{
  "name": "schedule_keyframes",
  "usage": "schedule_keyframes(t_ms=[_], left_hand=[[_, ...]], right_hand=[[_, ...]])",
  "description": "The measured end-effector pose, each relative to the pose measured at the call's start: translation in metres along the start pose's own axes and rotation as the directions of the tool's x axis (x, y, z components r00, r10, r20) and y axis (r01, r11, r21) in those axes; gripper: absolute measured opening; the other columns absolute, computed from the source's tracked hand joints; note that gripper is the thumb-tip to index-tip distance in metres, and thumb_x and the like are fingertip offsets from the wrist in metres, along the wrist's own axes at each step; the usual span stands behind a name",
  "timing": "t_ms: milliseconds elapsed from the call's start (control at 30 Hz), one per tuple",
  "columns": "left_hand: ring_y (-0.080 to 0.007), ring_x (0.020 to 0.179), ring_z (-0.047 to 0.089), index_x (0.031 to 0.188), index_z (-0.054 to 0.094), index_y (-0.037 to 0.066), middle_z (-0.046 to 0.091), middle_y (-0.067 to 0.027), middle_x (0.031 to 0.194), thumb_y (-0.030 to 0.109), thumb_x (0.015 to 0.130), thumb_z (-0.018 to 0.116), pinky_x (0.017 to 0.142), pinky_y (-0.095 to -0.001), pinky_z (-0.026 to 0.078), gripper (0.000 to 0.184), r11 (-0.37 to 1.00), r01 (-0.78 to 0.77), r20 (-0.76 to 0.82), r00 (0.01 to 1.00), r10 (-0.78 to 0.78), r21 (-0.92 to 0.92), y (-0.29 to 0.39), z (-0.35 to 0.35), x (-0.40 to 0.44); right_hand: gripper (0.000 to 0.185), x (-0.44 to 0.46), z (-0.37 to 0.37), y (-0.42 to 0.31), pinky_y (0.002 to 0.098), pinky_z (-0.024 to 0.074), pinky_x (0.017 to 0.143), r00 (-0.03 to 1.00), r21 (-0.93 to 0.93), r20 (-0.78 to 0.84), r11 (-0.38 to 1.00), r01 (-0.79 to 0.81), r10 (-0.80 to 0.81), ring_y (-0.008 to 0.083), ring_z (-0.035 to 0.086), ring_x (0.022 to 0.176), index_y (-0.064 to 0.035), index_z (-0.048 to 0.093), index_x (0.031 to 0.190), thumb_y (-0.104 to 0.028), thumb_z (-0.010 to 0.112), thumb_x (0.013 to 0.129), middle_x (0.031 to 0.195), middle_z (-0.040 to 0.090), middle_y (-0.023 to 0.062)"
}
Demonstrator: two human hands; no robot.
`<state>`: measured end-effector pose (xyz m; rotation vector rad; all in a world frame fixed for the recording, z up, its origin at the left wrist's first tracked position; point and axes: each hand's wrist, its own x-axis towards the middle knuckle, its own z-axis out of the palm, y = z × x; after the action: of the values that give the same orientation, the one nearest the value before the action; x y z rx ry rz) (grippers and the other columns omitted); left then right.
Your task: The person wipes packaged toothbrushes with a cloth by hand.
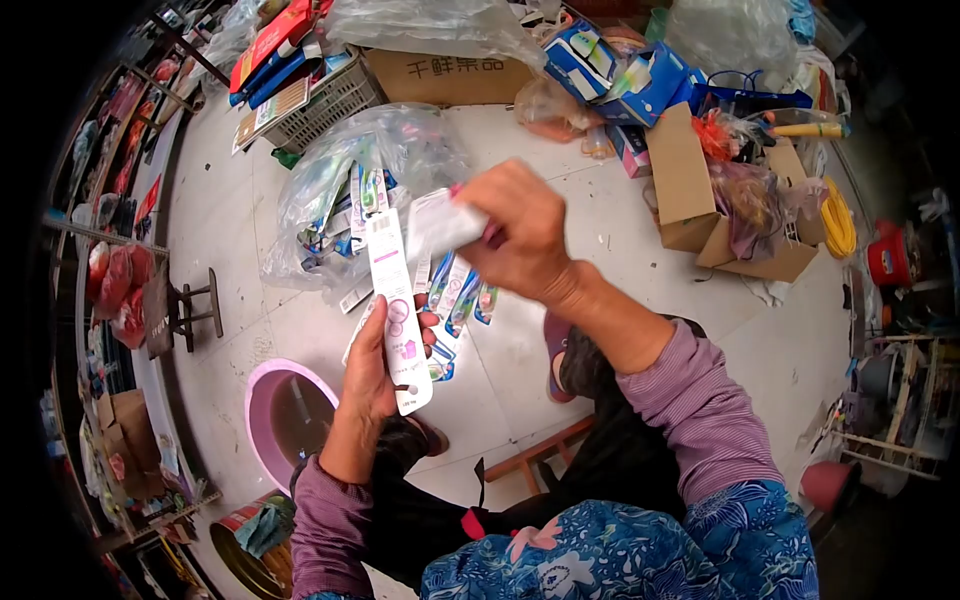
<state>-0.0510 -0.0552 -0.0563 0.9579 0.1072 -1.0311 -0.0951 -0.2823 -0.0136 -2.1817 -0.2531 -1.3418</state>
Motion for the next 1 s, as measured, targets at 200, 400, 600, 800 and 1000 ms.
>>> schedule_keyframes(t_ms=[200, 400, 600, 800, 1000], left_hand=[[-0.0201, 0.078, 0.066, 0.12, 0.051, 0.0, 0.065, -0.0142, 0.094, 0.049, 0.092, 0.052, 0.068, -0.0292, 0.056, 0.057, 0.998, 0.008, 0.157, 0.988, 0.003, -0.068, 0.002, 0.009, -0.01], [-0.0178, 0.085, 0.065, 0.119, 0.048, -0.004, 0.061, -0.0092, 0.102, 0.005, 0.076, 0.071, 0.076, -0.0309, 0.055, 0.05, 0.996, -0.024, 0.04, 0.999, 0.021, 0.086, -0.003, 0.012, -0.015], [-0.0216, 0.087, 0.067, 0.12, 0.047, -0.002, 0.062, -0.0128, 0.104, 0.002, 0.078, 0.066, 0.075, -0.0361, 0.059, 0.046, 0.996, -0.028, -0.044, 0.999, 0.032, 0.09, -0.004, 0.013, -0.016], [-0.0215, 0.09, 0.065, 0.119, 0.05, -0.002, 0.063, -0.0118, 0.109, 0.0, 0.077, 0.065, 0.078, -0.0325, 0.054, 0.044, 0.973, -0.136, -0.068, 0.986, 0.151, 0.187, 0.002, 0.007, -0.012], [-0.0198, 0.083, 0.066, 0.119, 0.053, -0.001, 0.064, -0.0129, 0.107, -0.001, 0.073, 0.067, 0.074, -0.0306, 0.054, 0.049, 0.969, 0.006, -0.061, 0.998, 0.01, 0.248, -0.017, 0.015, -0.024]], right_hand=[[0.031, -0.034, 0.025, -0.032, 0.0345, 0.0425, 0.064, 0.963, -0.027, 0.233, 0.989, 0.145, -0.135, 0.0222, 0.058, 0.078, -0.0064, 0.061, 0.088, -0.012, 0.07, 0.06, 0.087, 0.06, 0.0045], [0.029, -0.038, 0.024, -0.038, 0.0326, 0.042, 0.061, 0.929, -0.027, 0.362, 0.995, 0.099, -0.082, 0.0203, 0.057, 0.074, -0.0049, 0.063, 0.089, -0.01, 0.069, 0.061, 0.084, 0.06, 0.0034], [0.023, -0.035, 0.023, -0.037, 0.0329, 0.0425, 0.06, 0.892, -0.018, 0.453, 1.0, -0.009, 0.017, 0.0221, 0.056, 0.07, -0.0062, 0.064, 0.085, -0.006, 0.069, 0.062, 0.079, 0.06, 0.0053], [0.025, -0.007, 0.009, -0.05, 0.0337, 0.0473, 0.065, 0.965, 0.118, 0.13, 0.963, -0.243, 0.228, 0.025, 0.06, 0.073, -0.0047, 0.067, 0.087, 0.005, 0.068, 0.063, 0.08, 0.063, 0.0091], [0.011, -0.032, 0.034, -0.052, 0.0326, 0.0479, 0.06, 0.92, 0.115, 0.391, 0.99, -0.085, 0.033, 0.0244, 0.06, 0.072, -0.0073, 0.066, 0.08, -0.004, 0.066, 0.07, 0.078, 0.062, 0.006]])
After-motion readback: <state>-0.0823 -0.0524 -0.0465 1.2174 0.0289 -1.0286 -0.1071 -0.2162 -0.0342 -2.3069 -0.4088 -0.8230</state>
